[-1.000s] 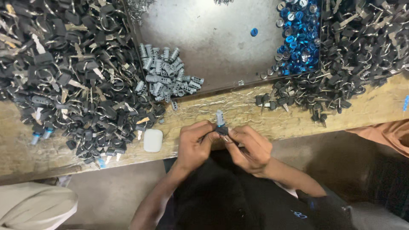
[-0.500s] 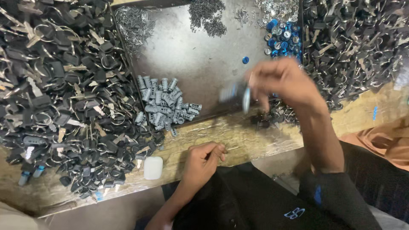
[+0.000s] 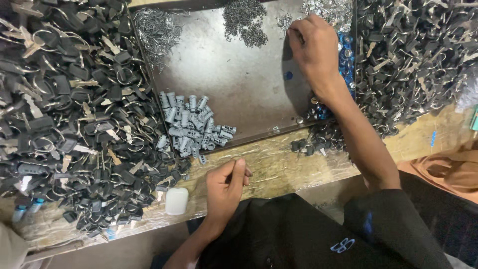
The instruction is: The person sits at a workbench covered with key blanks and plastic key head components. They pick up a key blank, fit a gray plastic head piece onto it, press a blue cap onto the head, and place the finished key onto a metal tray, repeating this assembly cycle.
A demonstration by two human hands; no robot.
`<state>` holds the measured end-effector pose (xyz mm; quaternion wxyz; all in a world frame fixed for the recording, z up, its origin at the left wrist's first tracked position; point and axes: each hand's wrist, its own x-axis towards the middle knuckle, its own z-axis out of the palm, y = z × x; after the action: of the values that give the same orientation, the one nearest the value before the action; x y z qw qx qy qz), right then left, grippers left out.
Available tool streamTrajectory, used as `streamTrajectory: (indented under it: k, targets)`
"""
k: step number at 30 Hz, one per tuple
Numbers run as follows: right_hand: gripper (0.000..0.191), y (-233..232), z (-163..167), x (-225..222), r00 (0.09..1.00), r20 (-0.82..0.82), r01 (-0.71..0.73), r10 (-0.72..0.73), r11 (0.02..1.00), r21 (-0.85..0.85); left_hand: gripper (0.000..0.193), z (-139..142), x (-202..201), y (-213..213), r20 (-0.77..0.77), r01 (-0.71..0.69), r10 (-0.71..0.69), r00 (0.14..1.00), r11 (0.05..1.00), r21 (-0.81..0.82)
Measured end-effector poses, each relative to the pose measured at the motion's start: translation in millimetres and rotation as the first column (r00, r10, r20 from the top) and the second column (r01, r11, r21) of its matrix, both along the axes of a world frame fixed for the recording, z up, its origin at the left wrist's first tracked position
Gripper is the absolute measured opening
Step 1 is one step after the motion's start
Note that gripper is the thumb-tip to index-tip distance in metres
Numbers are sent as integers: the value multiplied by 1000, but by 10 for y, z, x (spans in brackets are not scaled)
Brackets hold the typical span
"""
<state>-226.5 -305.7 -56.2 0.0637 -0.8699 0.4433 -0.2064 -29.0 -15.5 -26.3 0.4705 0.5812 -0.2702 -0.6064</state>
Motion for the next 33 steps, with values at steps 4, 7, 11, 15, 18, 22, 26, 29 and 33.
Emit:
streamTrajectory:
  k: [4, 7, 11, 15, 18, 22, 26, 29, 33]
  targets:
    - [6, -5, 75, -8, 1000, -11, -25, 25, 998, 56, 36, 80, -87, -33, -2, 21, -21, 1000, 1000, -10]
    - [9, -42, 196, -42, 998, 58, -42, 34, 988, 147, 35, 136, -147, -44, -7, 20, -20, 1000, 999, -38]
    - [12, -133, 273, 31, 997, 68, -44, 40, 997, 58, 35, 151, -181, -28, -2, -4, 4, 1000, 999, -47]
    - [8, -194, 219, 207, 999, 0, -47, 47, 999, -19, 35, 136, -142, 49, -33, -18, 17, 999, 999, -40]
    - [7, -179, 249, 269, 999, -16, -50, 49, 999, -20, 36, 127, -90, 80, -37, -51, 50, 998, 998, -43]
    - [7, 87, 485, 207, 998, 50, -27, 29, 999, -27, 32, 130, -43, 12, -29, -106, 106, 994, 994, -27]
    - [4, 840, 943, 164, 951, 288, 15, -109, 950, 311, 14, 133, -48, -126, -125, -112, 111, 986, 994, -4]
    - [11, 1550, 1195, 132, 957, 290, -210, 29, 758, 617, 16, 108, -27, -182, -287, -21, 13, 958, 999, -27]
    - [23, 2079, 1179, 137, 933, 202, -351, 298, 878, 326, 8, 94, 59, -111, -444, 144, -128, 887, 990, 3]
